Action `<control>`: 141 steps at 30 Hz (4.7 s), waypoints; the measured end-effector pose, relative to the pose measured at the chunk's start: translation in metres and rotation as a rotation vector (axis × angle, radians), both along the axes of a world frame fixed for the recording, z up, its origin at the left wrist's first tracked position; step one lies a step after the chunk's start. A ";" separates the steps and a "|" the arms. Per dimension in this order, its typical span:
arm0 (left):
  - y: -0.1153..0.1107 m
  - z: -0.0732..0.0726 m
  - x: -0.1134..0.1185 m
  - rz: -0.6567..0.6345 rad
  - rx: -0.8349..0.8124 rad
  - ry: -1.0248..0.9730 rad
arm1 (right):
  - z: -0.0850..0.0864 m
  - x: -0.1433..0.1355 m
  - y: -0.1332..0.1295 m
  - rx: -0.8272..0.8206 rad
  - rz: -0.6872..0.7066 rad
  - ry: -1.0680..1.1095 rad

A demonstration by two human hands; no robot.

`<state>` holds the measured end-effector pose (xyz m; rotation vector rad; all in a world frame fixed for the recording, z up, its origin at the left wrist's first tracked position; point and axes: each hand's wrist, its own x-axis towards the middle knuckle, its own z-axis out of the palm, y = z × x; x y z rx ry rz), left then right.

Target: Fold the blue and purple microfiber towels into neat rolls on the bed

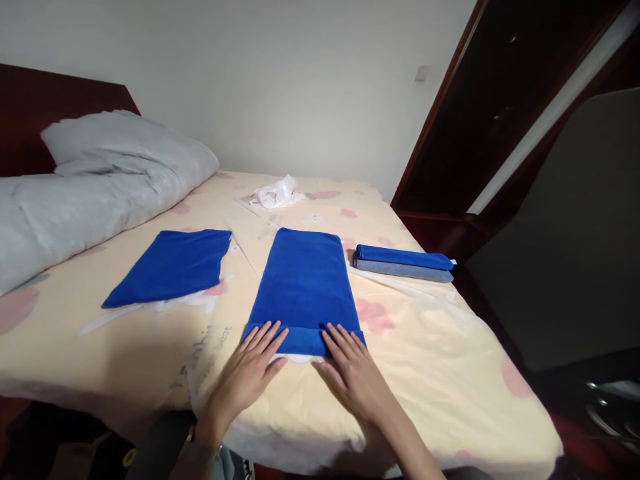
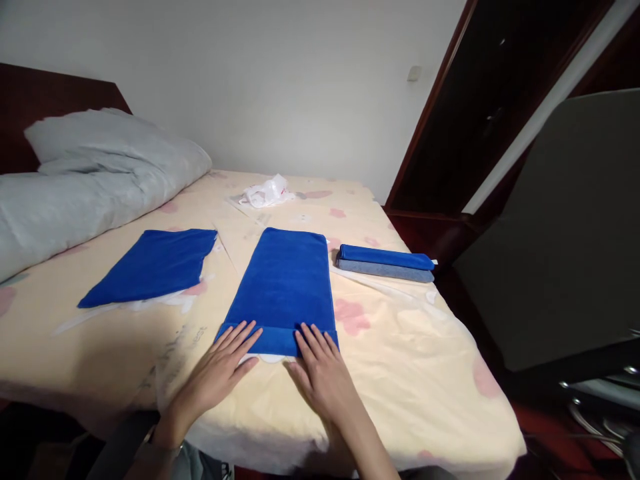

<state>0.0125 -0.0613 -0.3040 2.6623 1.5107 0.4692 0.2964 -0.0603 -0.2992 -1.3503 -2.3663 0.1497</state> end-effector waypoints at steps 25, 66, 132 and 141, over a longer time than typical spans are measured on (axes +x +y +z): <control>0.018 -0.009 -0.055 0.059 -0.022 -0.170 | -0.010 0.043 0.017 -0.131 -0.127 0.150; 0.013 0.002 -0.035 0.381 0.392 -0.135 | 0.008 0.030 0.015 -0.128 -0.616 -0.003; 0.027 -0.022 -0.032 0.494 0.265 -0.323 | 0.006 0.043 0.022 -0.348 -0.617 0.482; 0.016 0.002 -0.015 0.386 0.425 -0.194 | 0.003 0.033 0.021 0.139 -0.469 0.116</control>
